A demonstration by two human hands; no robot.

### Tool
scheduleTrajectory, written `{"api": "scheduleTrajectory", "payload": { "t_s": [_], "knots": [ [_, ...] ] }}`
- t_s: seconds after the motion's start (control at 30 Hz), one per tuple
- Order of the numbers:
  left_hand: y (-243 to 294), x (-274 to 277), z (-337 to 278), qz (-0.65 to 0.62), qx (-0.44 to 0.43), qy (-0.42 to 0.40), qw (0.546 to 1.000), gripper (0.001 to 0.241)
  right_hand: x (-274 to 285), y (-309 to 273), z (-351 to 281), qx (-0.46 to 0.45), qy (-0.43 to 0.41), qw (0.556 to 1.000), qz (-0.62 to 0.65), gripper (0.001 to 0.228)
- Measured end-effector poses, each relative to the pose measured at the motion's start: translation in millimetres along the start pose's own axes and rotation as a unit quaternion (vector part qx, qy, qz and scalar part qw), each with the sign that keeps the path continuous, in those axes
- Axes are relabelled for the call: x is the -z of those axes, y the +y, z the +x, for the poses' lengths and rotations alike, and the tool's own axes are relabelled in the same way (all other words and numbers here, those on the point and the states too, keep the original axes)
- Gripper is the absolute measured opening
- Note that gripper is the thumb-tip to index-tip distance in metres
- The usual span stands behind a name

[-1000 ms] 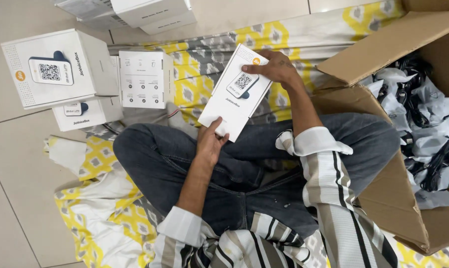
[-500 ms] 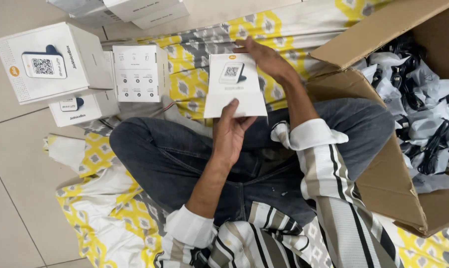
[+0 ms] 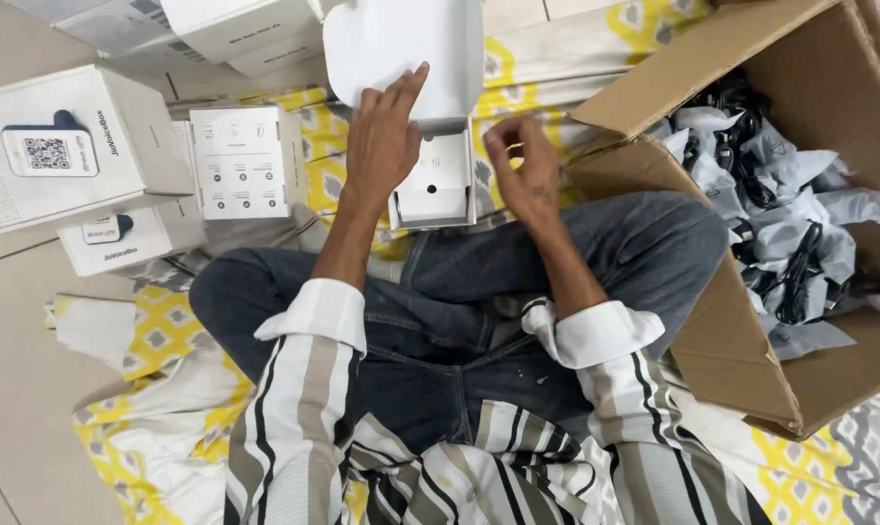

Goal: The person unboxes and inspects electronic communication devices from retail and shipping packaging.

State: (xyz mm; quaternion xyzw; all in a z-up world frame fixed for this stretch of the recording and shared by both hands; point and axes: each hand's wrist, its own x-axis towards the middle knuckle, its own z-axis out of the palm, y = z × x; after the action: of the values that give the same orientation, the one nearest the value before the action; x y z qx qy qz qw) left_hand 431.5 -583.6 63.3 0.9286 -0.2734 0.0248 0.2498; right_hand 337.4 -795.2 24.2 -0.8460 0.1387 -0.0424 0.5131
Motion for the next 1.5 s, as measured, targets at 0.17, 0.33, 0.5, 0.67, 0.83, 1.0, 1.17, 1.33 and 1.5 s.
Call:
{"api": "scheduleTrajectory", "payload": {
  "t_s": [0.17,0.33,0.5,0.67,0.83,1.0,1.17,1.33,1.5],
  "knots": [
    [-21,-33,8,0.058,0.014,-0.050,0.997,0.073,-32,-27,-1,0.267,-0.100,0.941,-0.184,0.052],
    [-27,-21,-15,-0.025,-0.012,-0.017,0.999,0.062,-58,-49,10,0.245,-0.178,0.873,-0.383,0.095],
    [-2,20,-78,-0.211,0.047,0.108,0.970,0.046,-42,-53,-5,0.283,-0.127,0.881,-0.358,0.093],
    [-7,10,-117,-0.249,0.097,0.124,0.956,0.041,-1,-51,-18,0.256,-0.132,0.917,-0.276,0.045],
    [-5,2,-111,-0.244,0.102,0.100,0.959,0.039,48,-75,-18,0.162,-0.230,0.957,-0.075,0.024],
    [10,-2,-101,-0.148,0.041,0.053,0.987,0.027,101,-48,-21,0.163,-0.186,0.969,0.027,0.019],
    [16,-45,-72,-0.018,-0.001,0.013,1.000,0.016,101,-8,-9,0.018,0.001,0.989,0.144,0.025],
    [30,-79,-43,0.042,0.099,-0.034,0.994,0.043,73,5,-7,0.150,0.086,0.981,-0.086,0.028],
    [36,-72,-39,0.046,0.170,-0.033,0.984,0.060,57,-9,-8,0.178,0.112,0.943,-0.259,0.037]
  ]
}}
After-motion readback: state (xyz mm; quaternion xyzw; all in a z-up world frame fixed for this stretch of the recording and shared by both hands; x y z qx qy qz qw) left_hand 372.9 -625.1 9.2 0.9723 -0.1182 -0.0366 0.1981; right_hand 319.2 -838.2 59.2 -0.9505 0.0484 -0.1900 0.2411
